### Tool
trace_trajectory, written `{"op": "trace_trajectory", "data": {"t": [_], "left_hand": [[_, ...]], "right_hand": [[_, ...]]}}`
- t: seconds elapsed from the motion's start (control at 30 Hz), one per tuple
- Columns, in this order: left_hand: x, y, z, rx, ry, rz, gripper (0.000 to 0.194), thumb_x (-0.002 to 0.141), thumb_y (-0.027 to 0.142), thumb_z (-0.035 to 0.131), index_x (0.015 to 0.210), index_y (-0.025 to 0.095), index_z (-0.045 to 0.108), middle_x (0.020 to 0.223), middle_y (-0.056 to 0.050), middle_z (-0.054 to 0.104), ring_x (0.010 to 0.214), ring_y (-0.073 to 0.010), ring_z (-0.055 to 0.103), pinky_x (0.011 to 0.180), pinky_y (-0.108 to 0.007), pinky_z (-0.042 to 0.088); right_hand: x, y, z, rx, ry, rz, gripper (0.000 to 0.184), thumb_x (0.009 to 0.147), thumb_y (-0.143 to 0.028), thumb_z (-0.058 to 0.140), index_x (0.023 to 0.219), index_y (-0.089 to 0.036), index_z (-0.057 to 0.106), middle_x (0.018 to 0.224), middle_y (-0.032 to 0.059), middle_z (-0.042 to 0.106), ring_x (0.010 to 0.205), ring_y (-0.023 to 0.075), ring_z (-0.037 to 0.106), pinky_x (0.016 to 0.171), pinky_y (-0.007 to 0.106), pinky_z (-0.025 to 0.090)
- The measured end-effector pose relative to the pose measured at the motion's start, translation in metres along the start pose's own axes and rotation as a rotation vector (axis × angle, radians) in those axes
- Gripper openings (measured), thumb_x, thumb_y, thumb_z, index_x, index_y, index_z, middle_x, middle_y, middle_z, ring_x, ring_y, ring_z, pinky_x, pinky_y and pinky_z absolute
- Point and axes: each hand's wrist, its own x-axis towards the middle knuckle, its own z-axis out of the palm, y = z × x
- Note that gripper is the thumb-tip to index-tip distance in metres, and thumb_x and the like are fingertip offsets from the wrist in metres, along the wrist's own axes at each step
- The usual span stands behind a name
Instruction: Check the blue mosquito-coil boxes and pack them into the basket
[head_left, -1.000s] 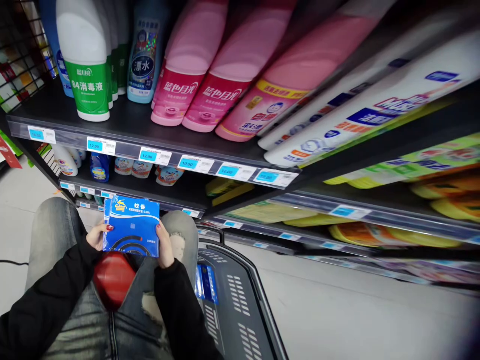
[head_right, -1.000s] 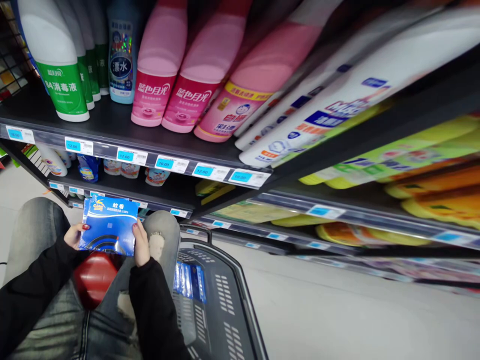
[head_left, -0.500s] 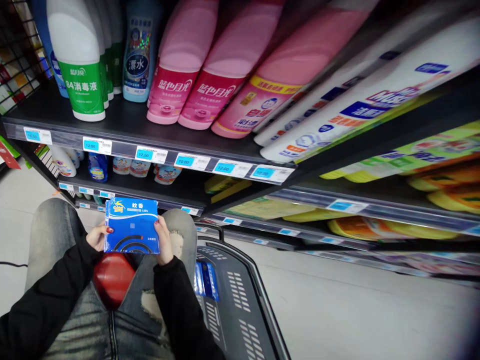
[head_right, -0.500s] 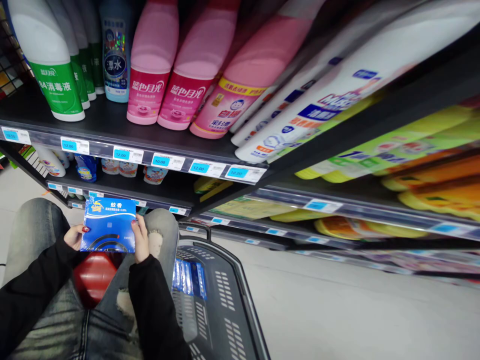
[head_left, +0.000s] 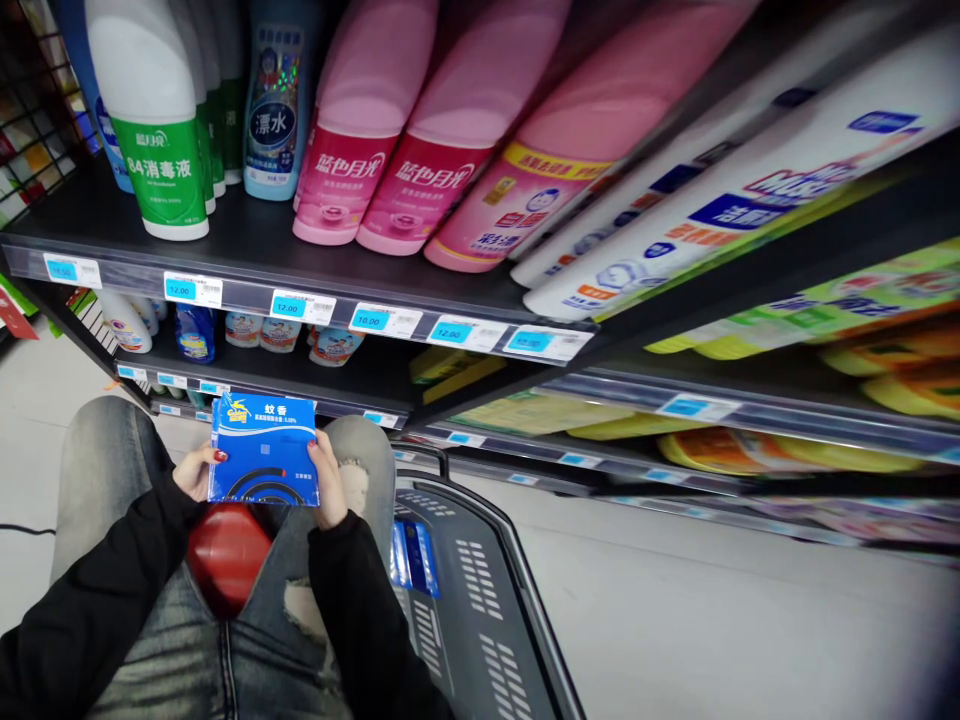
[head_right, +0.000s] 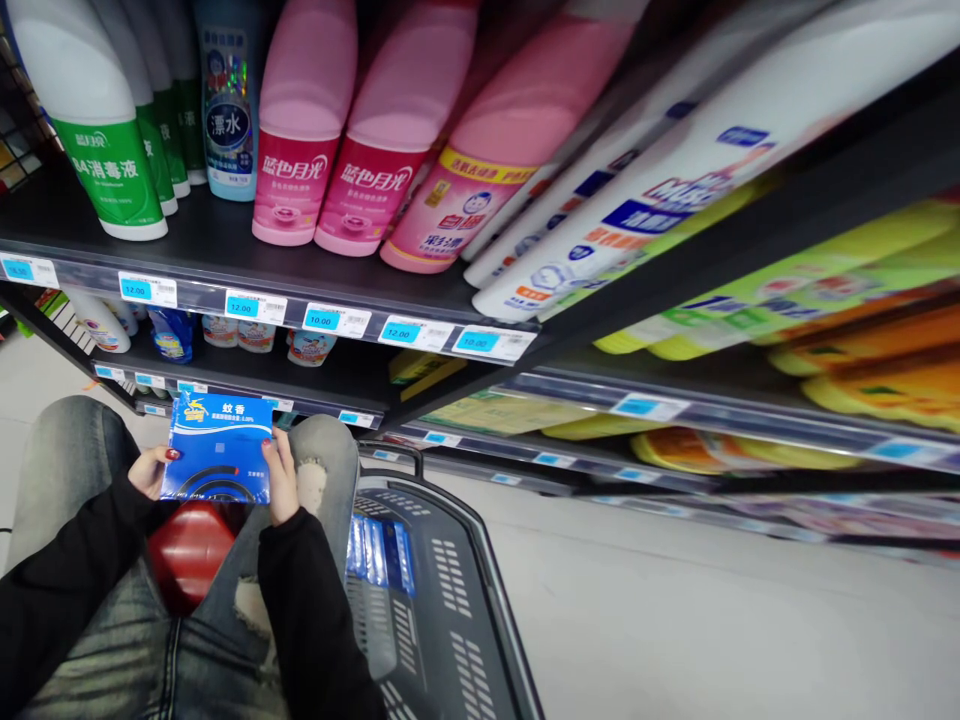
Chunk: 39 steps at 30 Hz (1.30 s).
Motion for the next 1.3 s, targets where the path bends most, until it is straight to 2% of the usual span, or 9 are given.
{"op": "trace_trajectory", "data": {"t": [0.27,0.6,0.97,1.3], "left_hand": [[-0.0002,0.0003,0.0009,-0.001,0.016,-0.006,0.068,0.060,0.014,0.062,0.126,0.011,0.049,0.109,-0.017,0.067,0.102,-0.0355,0.062,0.089,-0.054,0.047],[-0.0001,0.0005,0.0000,-0.003,0.022,-0.008,0.068,0.060,0.014,0.061,0.127,0.012,0.048,0.110,-0.016,0.067,0.102,-0.0355,0.061,0.088,-0.054,0.047],[0.0005,-0.0002,-0.0032,-0.007,0.028,-0.015,0.064,0.061,0.013,0.061,0.124,0.009,0.051,0.099,-0.015,0.071,0.100,-0.0341,0.063,0.088,-0.052,0.049],[0.0007,0.0001,-0.0012,-0.004,0.054,-0.020,0.067,0.059,0.014,0.061,0.125,0.011,0.050,0.105,-0.016,0.069,0.100,-0.0349,0.063,0.088,-0.053,0.048]], "right_hand": [[-0.0003,-0.0005,0.0000,-0.015,0.011,-0.006,0.034,0.075,-0.051,0.056,0.097,-0.024,0.055,0.095,0.0022,0.067,0.089,0.0248,0.061,0.077,0.037,0.045],[-0.0018,-0.0013,0.0001,-0.022,0.013,-0.004,0.033,0.075,-0.051,0.056,0.094,-0.024,0.054,0.093,0.0024,0.067,0.086,0.0251,0.062,0.074,0.038,0.046],[-0.0021,-0.0020,0.0011,-0.012,0.017,0.006,0.033,0.075,-0.052,0.056,0.094,-0.025,0.054,0.092,0.0011,0.067,0.087,0.0247,0.062,0.074,0.036,0.047],[0.0000,0.0022,-0.0008,-0.032,0.027,-0.002,0.034,0.075,-0.052,0.056,0.094,-0.024,0.054,0.091,0.0013,0.067,0.088,0.0247,0.061,0.074,0.036,0.045]]}}
